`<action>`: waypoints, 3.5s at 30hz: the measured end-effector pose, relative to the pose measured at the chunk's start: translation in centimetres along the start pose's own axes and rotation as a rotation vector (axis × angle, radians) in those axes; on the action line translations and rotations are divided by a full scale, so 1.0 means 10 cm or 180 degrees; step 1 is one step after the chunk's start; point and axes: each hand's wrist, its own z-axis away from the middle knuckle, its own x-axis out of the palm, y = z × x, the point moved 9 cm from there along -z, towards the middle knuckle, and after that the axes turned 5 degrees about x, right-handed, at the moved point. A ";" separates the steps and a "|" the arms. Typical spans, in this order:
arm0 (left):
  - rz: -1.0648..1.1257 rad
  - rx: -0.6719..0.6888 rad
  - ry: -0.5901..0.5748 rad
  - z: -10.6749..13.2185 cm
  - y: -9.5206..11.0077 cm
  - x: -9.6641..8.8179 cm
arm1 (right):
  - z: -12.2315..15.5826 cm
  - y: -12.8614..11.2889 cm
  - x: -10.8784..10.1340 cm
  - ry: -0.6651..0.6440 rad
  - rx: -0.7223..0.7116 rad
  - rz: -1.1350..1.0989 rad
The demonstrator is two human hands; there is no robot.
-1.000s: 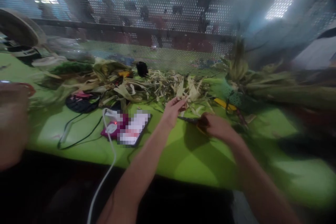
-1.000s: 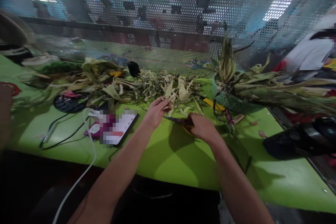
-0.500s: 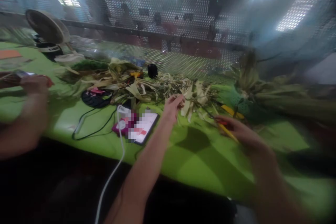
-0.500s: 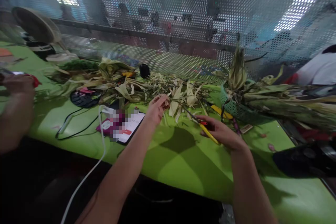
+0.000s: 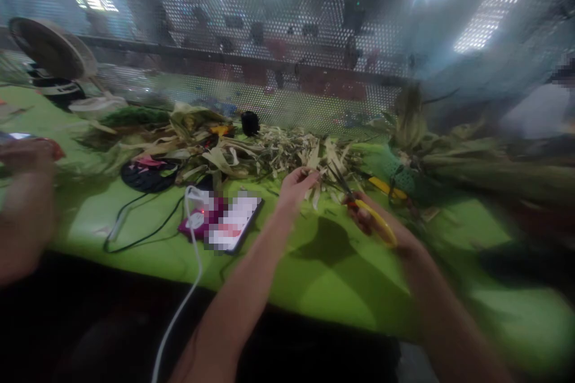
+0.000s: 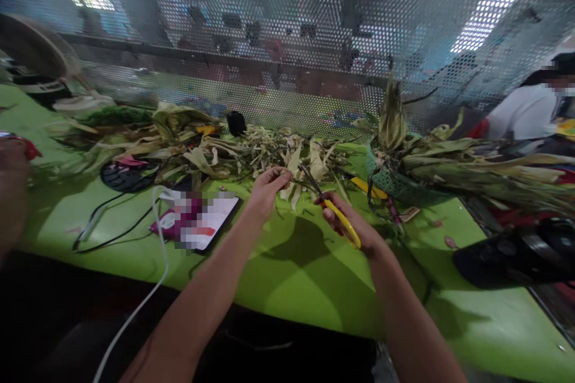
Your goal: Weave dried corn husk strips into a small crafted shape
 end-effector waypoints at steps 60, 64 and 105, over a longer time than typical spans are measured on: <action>0.0501 -0.0253 -0.0103 -0.08 -0.10 -0.09 | -0.08 0.15 -0.07 -0.0002 0.0052 0.2293; 0.0157 -0.0178 -0.0268 -0.02 -0.08 0.02 | -0.06 -0.01 -0.29 0.0838 -0.0143 0.2191; -0.0567 -0.0432 -0.0756 0.24 -0.47 0.41 | 0.10 -0.34 -0.17 0.2208 -0.1128 0.1996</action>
